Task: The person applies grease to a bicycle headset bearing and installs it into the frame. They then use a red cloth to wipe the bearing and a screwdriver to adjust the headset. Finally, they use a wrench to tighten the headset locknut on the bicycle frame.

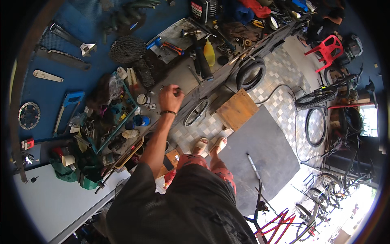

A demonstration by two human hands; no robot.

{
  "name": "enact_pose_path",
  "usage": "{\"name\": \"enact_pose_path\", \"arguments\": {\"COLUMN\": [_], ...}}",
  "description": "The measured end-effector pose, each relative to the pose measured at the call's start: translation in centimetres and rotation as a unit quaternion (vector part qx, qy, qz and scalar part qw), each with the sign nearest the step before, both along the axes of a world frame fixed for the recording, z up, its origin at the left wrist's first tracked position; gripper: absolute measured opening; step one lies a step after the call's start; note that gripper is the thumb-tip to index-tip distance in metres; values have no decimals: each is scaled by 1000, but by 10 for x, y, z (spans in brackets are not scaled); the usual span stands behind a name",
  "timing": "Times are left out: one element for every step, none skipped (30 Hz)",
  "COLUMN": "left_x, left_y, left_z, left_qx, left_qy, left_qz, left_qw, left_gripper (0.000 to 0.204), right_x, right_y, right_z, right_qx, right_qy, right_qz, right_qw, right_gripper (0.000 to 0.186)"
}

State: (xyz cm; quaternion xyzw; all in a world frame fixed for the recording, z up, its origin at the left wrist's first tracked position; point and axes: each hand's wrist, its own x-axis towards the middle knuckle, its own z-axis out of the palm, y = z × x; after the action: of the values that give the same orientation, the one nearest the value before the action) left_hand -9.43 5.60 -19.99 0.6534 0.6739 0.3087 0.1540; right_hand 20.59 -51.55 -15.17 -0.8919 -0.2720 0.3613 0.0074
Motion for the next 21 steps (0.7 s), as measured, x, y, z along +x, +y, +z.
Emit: {"name": "enact_pose_path", "arguments": {"left_x": [19,37,60,80,97,109,117,120,119,114,108,101,93,87,80,72,62,52,37,14,-12], "left_y": [-18,-39,-62,-89,-112,-131,-143,-152,-156,-158,-159,-157,-155,-154,-154,-152,-149,-143,-135,-121,-105], "left_z": [15,33,51,69,87,102,114,123,130,136,139,141,142,142,142,142,142,141,140,138,134], "left_qx": [-16,-11,-32,16,42,65,88,106,121,113,125,120,131,141,130,131,132,109,68,28,-15], "left_qy": [-170,-214,-247,-240,-237,-192,-151,-143,-131,-110,-118,-120,-129,-138,-133,-135,-135,-153,-176,-196,-216], "left_qz": [4,-63,-121,-189,-251,-268,-283,-276,-270,-268,-260,-256,-257,-264,-270,-280,-294,-310,-280,-253,-225], "left_qw": [985,975,961,952,937,942,943,944,946,951,950,952,949,944,945,941,937,932,941,947,950], "left_gripper": [25,30,33,34,34,34,35,35,35,35,35,35,35,34,34,33,33,30,29,29,29], "right_x": [6,17,20,17,3,-8,-14,-17,-22,-27,-31,-33,-35,-36,-39,-40,-44,-49,-53,-59,-66], "right_y": [47,108,170,228,274,310,335,351,365,374,378,382,384,385,387,390,393,395,395,397,398], "right_z": [19,30,38,47,54,63,73,82,86,89,91,90,89,87,85,84,82,82,84,85,86], "right_qx": [68,158,281,389,440,430,453,418,400,365,370,362,341,336,338,335,336,337,339,341,365], "right_qy": [-43,-5,67,121,292,333,407,397,405,396,438,462,469,491,509,522,535,524,512,499,508], "right_qz": [46,-126,-98,-33,-131,-140,-94,-94,-68,-62,-43,-39,-50,-41,-25,-16,-12,-3,1,6,-3], "right_qw": [996,979,952,913,839,828,788,812,820,841,818,808,813,803,792,785,775,782,789,797,780], "right_gripper": [30,32,37,36,36,37,39,35,31,28,26,24,22,17,17,16,16,15,15,15,19]}}
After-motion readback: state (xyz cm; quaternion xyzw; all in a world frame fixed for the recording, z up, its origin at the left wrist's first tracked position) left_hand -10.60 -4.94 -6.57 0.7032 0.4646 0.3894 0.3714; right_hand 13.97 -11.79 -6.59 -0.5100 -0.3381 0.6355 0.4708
